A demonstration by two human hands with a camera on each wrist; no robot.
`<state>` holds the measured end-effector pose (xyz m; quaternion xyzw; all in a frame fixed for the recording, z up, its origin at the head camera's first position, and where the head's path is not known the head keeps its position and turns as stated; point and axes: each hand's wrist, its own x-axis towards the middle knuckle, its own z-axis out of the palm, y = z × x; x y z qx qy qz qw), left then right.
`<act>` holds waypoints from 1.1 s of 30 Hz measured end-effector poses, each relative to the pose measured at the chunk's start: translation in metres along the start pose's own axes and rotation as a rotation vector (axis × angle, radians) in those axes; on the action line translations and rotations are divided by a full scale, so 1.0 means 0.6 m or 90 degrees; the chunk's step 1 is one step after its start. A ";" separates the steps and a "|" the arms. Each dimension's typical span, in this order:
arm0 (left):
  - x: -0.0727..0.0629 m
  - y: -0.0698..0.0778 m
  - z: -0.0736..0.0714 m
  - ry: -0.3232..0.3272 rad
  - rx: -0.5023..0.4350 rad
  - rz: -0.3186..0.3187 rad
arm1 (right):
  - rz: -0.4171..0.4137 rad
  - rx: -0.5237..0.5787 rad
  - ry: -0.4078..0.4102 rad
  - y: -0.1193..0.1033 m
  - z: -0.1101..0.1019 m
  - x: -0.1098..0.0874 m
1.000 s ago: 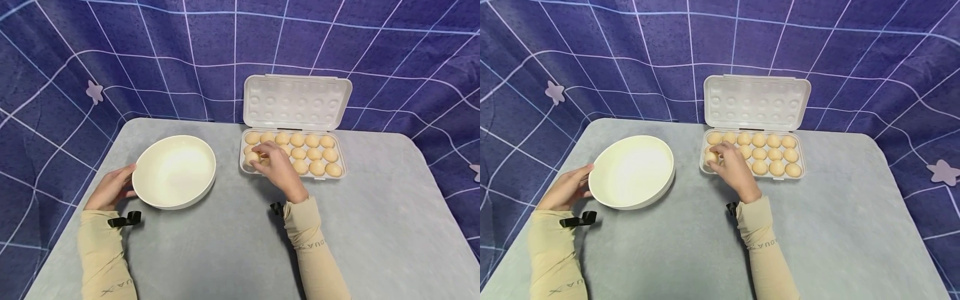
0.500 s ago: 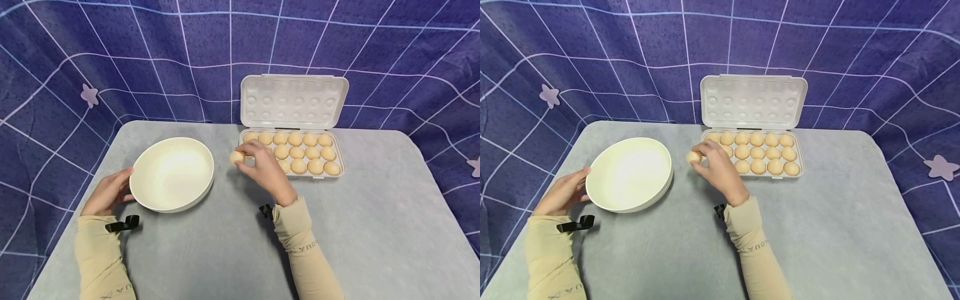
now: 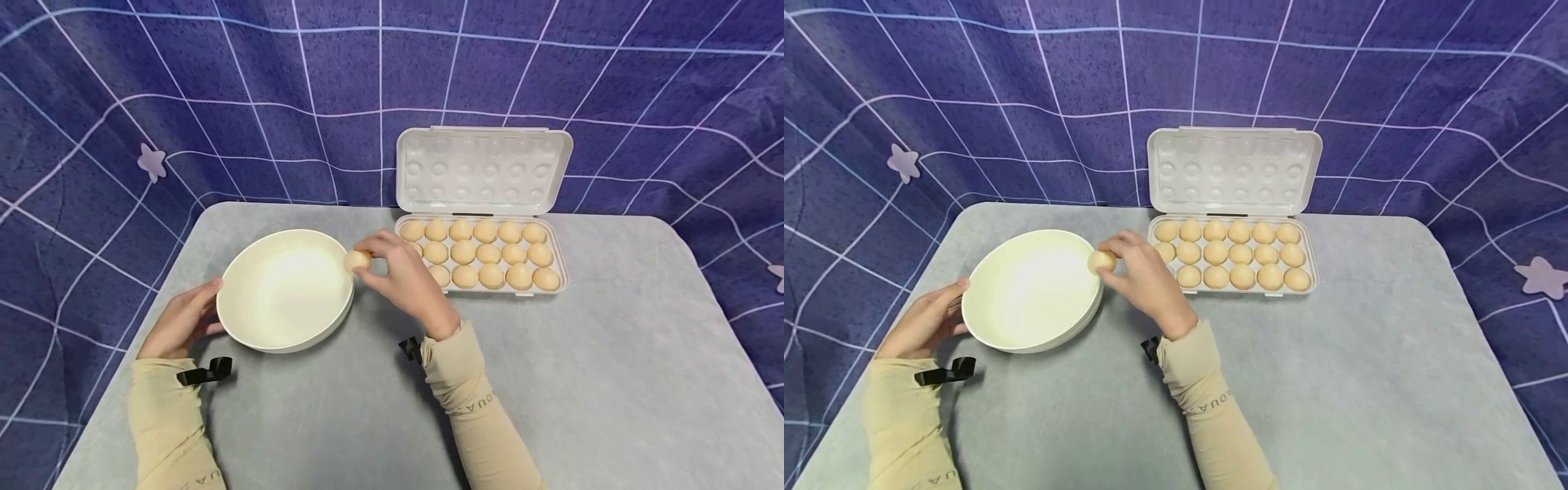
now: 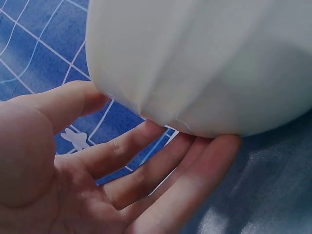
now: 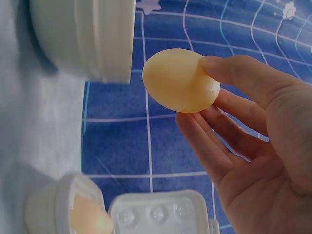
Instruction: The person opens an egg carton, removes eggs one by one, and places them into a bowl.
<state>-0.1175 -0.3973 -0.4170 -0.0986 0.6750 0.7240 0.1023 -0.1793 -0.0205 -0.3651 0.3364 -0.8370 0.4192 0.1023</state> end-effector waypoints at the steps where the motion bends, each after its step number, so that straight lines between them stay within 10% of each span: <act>1: -0.001 -0.001 0.001 0.000 0.003 0.001 | -0.001 -0.002 -0.004 -0.002 0.004 0.001; 33: -0.002 -0.005 -0.002 -0.001 -0.008 0.008 | -0.072 -0.211 -0.232 -0.034 0.113 0.049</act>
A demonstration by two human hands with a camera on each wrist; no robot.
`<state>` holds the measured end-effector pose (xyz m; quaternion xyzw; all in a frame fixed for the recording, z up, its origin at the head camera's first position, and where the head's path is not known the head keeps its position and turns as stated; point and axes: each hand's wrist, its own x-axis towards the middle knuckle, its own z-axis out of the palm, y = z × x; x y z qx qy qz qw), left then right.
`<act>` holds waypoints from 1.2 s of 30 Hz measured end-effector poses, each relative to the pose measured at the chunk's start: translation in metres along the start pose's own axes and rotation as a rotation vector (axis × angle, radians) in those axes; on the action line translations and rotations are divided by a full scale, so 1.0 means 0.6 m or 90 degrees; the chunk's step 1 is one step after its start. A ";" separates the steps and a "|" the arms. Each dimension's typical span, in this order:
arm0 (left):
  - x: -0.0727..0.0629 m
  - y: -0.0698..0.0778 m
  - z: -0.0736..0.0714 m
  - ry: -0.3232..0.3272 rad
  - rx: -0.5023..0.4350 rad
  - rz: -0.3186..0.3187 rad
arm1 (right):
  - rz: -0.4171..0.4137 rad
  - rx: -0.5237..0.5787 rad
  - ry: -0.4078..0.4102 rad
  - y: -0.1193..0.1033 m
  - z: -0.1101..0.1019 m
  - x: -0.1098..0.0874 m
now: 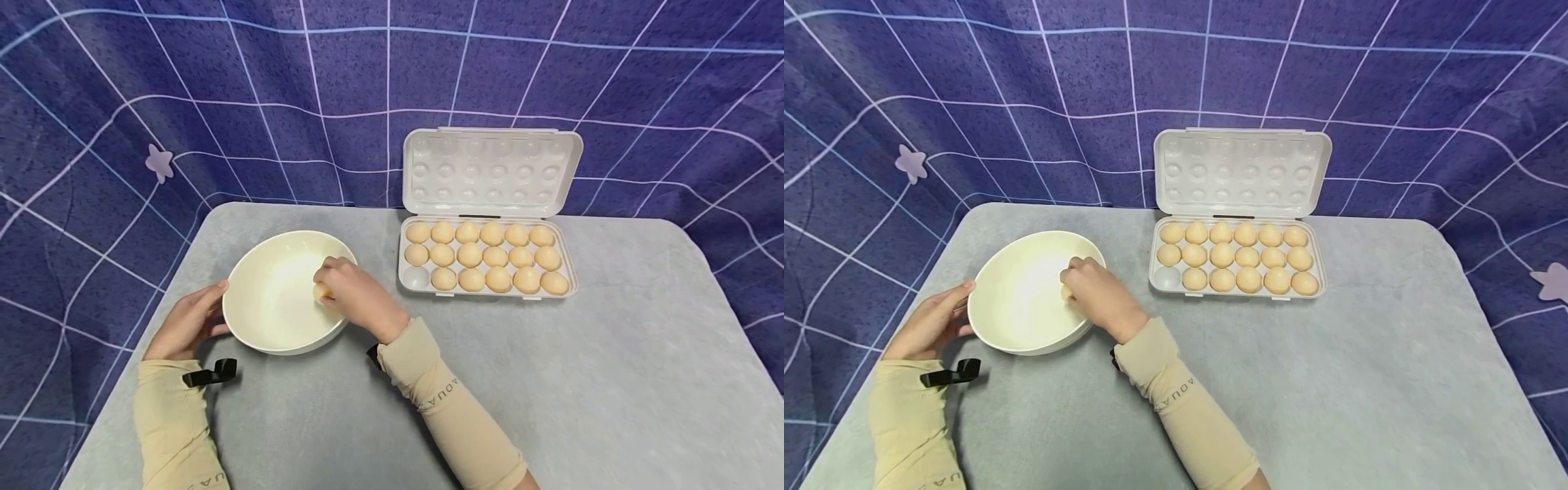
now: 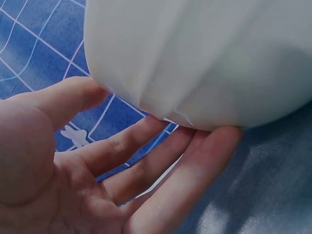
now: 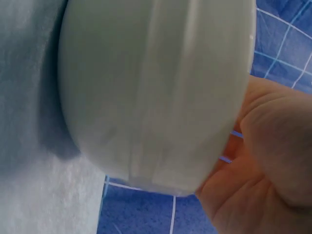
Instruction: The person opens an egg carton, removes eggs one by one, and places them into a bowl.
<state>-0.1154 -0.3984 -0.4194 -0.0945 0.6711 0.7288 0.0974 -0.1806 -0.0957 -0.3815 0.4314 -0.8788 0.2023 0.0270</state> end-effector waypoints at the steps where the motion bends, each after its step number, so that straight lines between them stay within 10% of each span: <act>1: 0.000 0.000 0.001 -0.002 -0.004 0.001 | 0.001 -0.003 -0.001 -0.001 0.001 0.001; 26: 0.001 -0.004 0.002 -0.014 -0.006 0.001 | 0.028 -0.019 -0.012 -0.007 -0.008 -0.007; 36: -0.001 -0.002 0.000 -0.011 -0.005 0.007 | 0.008 0.063 0.082 0.019 -0.048 -0.042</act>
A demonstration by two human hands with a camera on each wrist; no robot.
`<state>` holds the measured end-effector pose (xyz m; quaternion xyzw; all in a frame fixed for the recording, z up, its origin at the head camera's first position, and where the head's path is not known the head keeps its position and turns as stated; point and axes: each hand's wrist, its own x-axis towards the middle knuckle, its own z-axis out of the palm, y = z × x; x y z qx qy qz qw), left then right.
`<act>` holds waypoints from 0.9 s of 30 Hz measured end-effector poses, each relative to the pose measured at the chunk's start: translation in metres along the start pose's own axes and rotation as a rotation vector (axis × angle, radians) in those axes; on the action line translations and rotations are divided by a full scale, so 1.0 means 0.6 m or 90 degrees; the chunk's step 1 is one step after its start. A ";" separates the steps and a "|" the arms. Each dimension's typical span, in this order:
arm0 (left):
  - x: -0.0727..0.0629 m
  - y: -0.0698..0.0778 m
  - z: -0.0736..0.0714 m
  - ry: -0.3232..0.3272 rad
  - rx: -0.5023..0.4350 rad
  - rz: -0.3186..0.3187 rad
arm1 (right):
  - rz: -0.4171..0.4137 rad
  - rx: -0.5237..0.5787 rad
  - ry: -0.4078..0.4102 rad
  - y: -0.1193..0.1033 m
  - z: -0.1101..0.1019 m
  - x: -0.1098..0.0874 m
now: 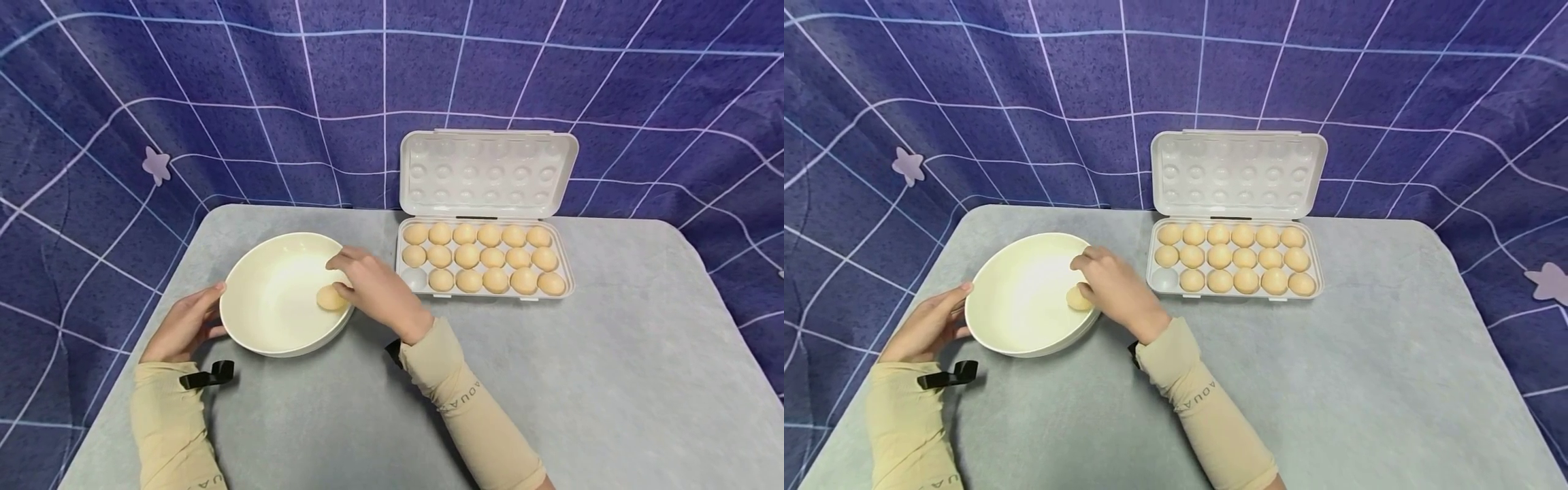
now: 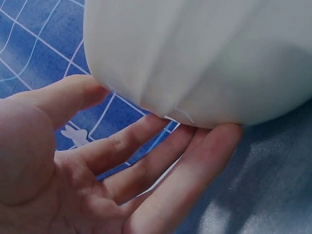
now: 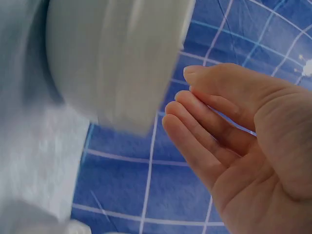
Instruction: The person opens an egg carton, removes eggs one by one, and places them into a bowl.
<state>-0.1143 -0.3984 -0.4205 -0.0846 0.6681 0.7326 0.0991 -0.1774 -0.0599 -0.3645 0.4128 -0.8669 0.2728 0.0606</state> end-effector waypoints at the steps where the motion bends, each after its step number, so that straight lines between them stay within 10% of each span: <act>1: 0.000 0.000 0.000 0.000 0.003 -0.001 | 0.003 0.000 0.008 0.004 -0.005 -0.005; 27: 0.006 0.000 0.002 0.003 0.013 0.008 | 0.164 0.025 0.121 0.152 -0.054 -0.065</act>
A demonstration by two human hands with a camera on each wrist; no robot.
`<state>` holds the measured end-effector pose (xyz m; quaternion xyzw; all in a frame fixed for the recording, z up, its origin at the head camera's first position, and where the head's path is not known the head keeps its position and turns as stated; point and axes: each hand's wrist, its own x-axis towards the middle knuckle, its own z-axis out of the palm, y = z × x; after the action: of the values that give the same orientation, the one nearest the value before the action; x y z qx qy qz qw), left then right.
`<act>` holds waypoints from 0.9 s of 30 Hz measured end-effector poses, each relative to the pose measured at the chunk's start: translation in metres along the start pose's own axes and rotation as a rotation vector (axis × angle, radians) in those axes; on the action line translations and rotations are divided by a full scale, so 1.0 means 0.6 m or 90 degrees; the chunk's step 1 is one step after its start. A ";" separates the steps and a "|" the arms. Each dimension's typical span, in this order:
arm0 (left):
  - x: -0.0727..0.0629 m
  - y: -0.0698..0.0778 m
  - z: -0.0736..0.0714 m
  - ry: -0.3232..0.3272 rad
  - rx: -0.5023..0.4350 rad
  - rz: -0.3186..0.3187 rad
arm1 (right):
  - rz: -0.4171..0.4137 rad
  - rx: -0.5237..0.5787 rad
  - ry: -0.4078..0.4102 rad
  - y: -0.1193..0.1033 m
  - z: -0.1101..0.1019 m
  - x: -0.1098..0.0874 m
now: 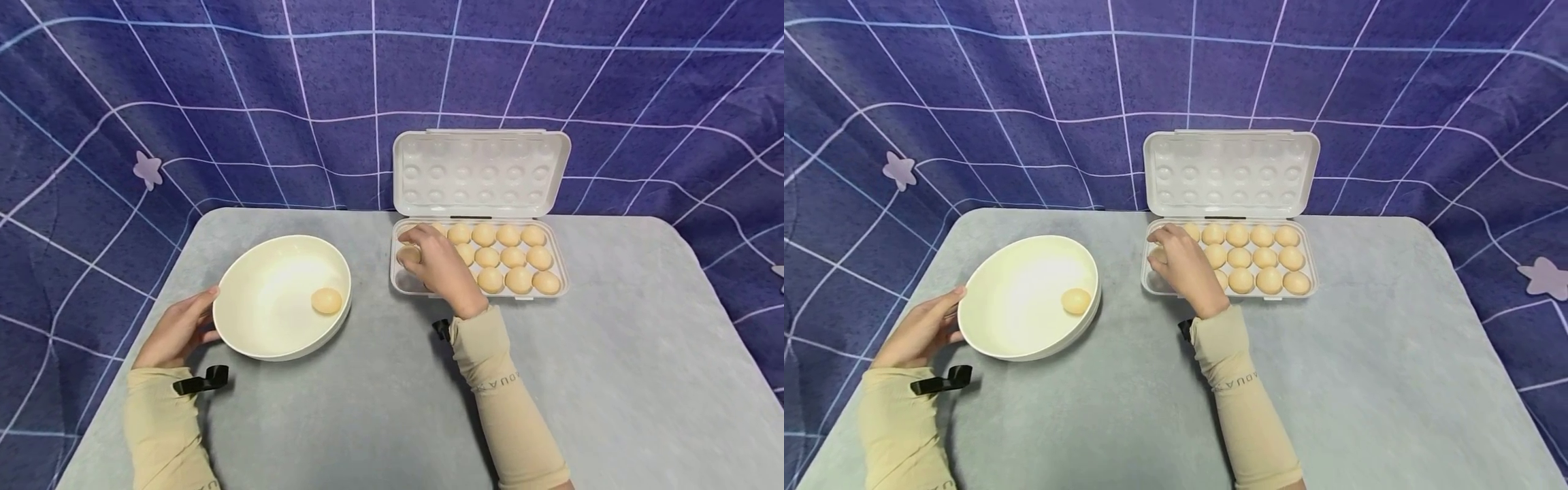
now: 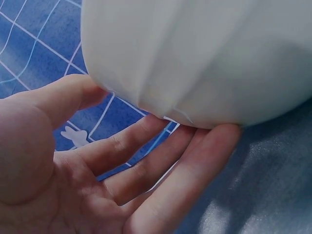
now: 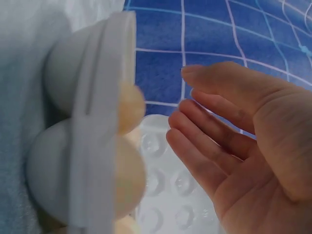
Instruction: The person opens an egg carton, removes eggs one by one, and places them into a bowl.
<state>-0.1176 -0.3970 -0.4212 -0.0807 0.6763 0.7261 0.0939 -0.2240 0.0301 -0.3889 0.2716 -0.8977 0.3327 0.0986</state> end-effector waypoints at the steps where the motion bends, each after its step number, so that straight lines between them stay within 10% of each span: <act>1: -0.001 0.000 -0.003 -0.001 -0.002 0.002 | -0.001 -0.001 -0.002 0.002 0.002 0.003; 27: -0.004 0.005 0.000 0.000 -0.012 -0.034 | -0.007 -0.101 -0.064 0.023 0.033 0.003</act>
<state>-0.1161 -0.3975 -0.4181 -0.0999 0.6670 0.7297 0.1123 -0.2332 0.0253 -0.4108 0.2844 -0.9234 0.2462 0.0766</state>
